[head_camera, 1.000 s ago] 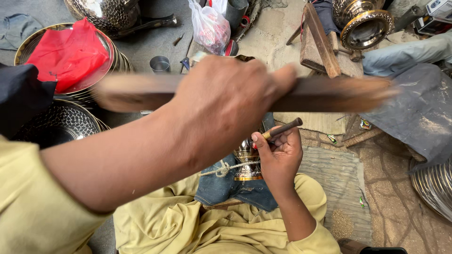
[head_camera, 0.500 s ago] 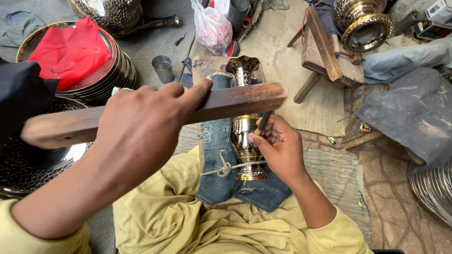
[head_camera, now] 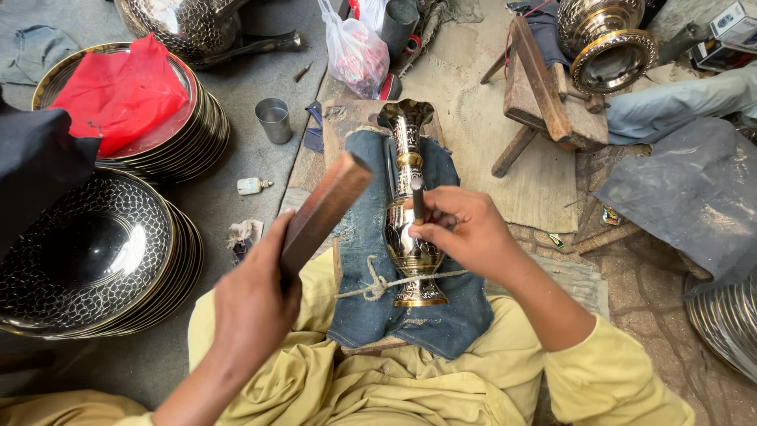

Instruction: The person uses a hammer and a small metal punch to create a pattern on a metal vase. They repeatedly strike the punch against the vase's surface while rotating it to cover different areas.

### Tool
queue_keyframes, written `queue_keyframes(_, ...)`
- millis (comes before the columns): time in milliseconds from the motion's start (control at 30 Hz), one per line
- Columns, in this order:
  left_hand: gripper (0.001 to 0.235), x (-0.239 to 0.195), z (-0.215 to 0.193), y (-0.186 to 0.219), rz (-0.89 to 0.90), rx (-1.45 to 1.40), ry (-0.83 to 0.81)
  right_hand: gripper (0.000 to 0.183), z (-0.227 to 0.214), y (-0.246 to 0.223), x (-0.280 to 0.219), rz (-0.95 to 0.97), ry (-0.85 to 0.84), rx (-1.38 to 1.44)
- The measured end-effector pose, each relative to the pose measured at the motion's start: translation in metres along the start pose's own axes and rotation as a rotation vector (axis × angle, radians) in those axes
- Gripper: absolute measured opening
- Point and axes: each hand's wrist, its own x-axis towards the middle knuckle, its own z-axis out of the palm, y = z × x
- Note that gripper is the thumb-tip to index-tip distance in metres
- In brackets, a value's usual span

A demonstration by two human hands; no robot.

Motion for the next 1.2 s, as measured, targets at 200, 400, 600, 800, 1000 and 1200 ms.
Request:
queue_keyframes(200, 0.092, -0.023, 0.041, -0.003, -0.092, 0.06, -0.141, 0.044, -0.013, 0.002, 0.024, 0.003, -0.273, -0.054)
queue_keyframes(400, 0.084, -0.032, 0.043, -0.008, -0.163, -0.079, 0.021, 0.04, -0.014, -0.001, 0.04, -0.274, -0.413, -0.14)
queue_keyframes(600, 0.065, -0.037, 0.026, -0.021, -0.169, -0.19, 0.339, 0.037, -0.017, -0.015, 0.046, -0.236, -0.515, -0.269)
queue_keyframes(800, 0.063, -0.026, 0.023, -0.03, 0.138, -0.061, 0.466, 0.035, -0.014, -0.02, 0.041, -0.371, -0.43, -0.321)
queue_keyframes(1000, 0.05, 0.001, 0.001, -0.007, -0.003, -0.325, 0.313, 0.032, -0.011, -0.007, 0.026, -0.354, -0.21, -0.226)
queue_keyframes(1200, 0.073, 0.046, -0.054, 0.016, 0.193, -0.069, 0.095, 0.036, 0.007, 0.003, 0.002, 0.033, 0.047, 0.016)
